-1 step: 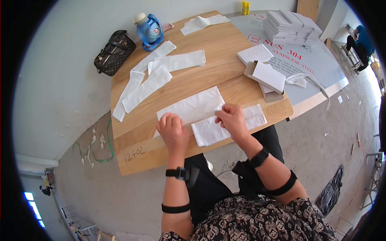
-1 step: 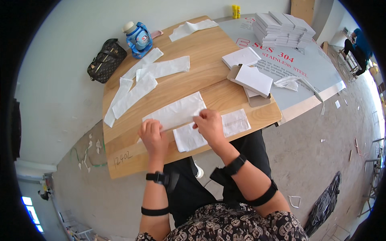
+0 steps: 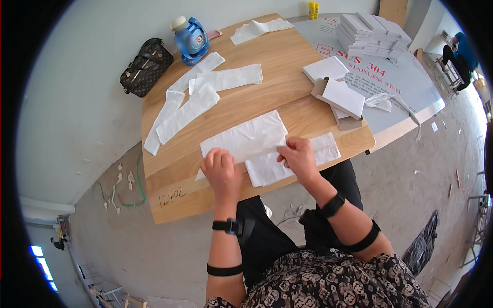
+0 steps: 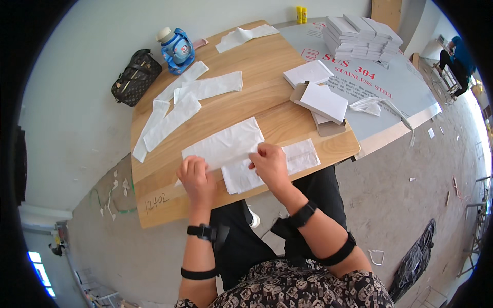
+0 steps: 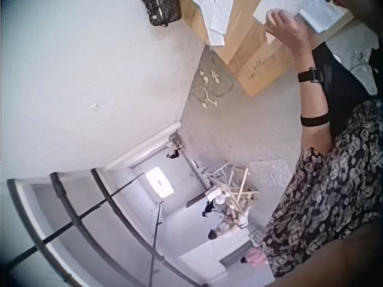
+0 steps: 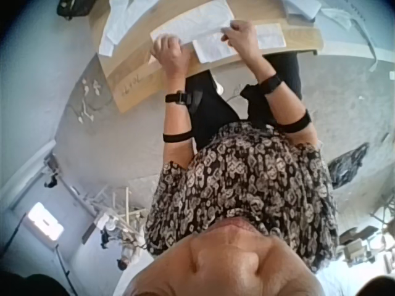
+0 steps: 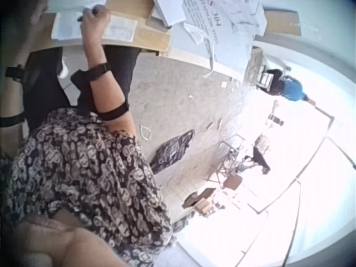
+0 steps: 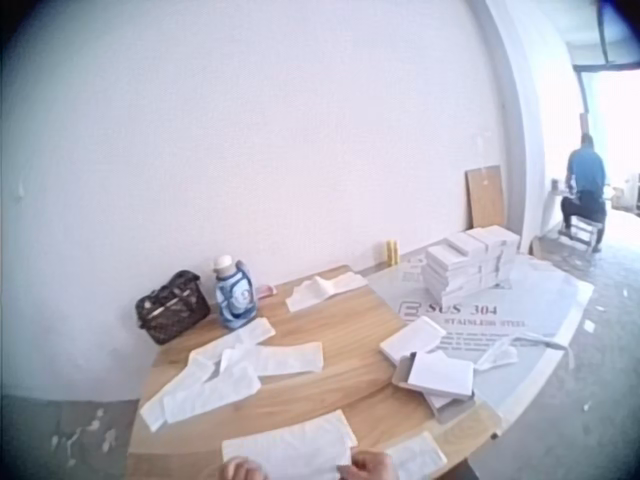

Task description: Folding white fabric or plastic strips on a wooden table.

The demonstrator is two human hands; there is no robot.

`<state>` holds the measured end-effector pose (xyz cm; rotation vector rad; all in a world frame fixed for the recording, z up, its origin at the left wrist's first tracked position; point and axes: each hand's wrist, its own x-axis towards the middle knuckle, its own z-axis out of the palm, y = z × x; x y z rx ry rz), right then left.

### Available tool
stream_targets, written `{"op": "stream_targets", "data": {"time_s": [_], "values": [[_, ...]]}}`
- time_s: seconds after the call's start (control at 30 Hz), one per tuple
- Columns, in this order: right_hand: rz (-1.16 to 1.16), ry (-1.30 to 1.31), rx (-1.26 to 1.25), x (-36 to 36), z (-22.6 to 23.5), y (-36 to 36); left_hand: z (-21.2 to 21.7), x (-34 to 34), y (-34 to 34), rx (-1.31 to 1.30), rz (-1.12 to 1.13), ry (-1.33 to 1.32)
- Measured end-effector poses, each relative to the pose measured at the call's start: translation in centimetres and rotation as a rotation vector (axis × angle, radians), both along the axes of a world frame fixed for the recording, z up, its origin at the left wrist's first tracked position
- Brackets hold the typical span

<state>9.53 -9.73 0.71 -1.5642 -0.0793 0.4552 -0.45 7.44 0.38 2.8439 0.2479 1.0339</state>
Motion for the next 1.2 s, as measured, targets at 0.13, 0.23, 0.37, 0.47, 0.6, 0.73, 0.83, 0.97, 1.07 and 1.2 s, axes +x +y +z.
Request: {"op": "stream_targets", "data": {"time_s": [0.13, 0.23, 0.37, 0.47, 0.6, 0.73, 0.83, 0.97, 1.07, 1.2], "values": [[0.024, -0.02, -0.156, -2.9, -1.1, -1.9, -0.3, -3.1, -2.1, 0.022, -0.012, 0.036], [0.033, -0.036, -0.245, -3.6, -1.0, -2.7, -1.2, -4.0, -2.8, -0.013, -0.023, 0.097], [0.011, -0.131, -0.357, -3.5, -2.4, -3.1, -1.3, -4.0, -3.4, -0.066, -0.043, 0.181], [0.008, -0.098, -0.343, -3.7, -2.6, -3.2, -0.1, -3.6, -4.5, -0.121, -0.026, 0.249], [0.012, -0.062, -0.355, -3.6, -2.3, -3.4, 0.9, -1.7, -7.0, -0.132, -0.135, 0.228], [0.037, -0.069, -0.338, -3.8, -1.9, -3.3, -0.4, 0.1, -7.9, -0.111, -0.244, 0.183], [0.051, -0.083, -0.361, -3.7, -1.9, -3.3, -1.5, 0.7, -7.3, -0.258, -0.227, 0.043], [0.035, -0.008, -0.329, -3.6, -2.3, -3.5, -3.7, -0.9, -3.8, -0.639, 0.085, -0.246], [0.052, -0.004, -0.329, -3.7, -1.8, -3.3, -5.2, -5.0, 0.0, -0.666, 0.301, -0.316], [0.044, -0.026, -0.348, -3.4, -2.0, -3.5, -3.6, -6.1, -0.2, -0.588, 0.494, -0.399]]}}
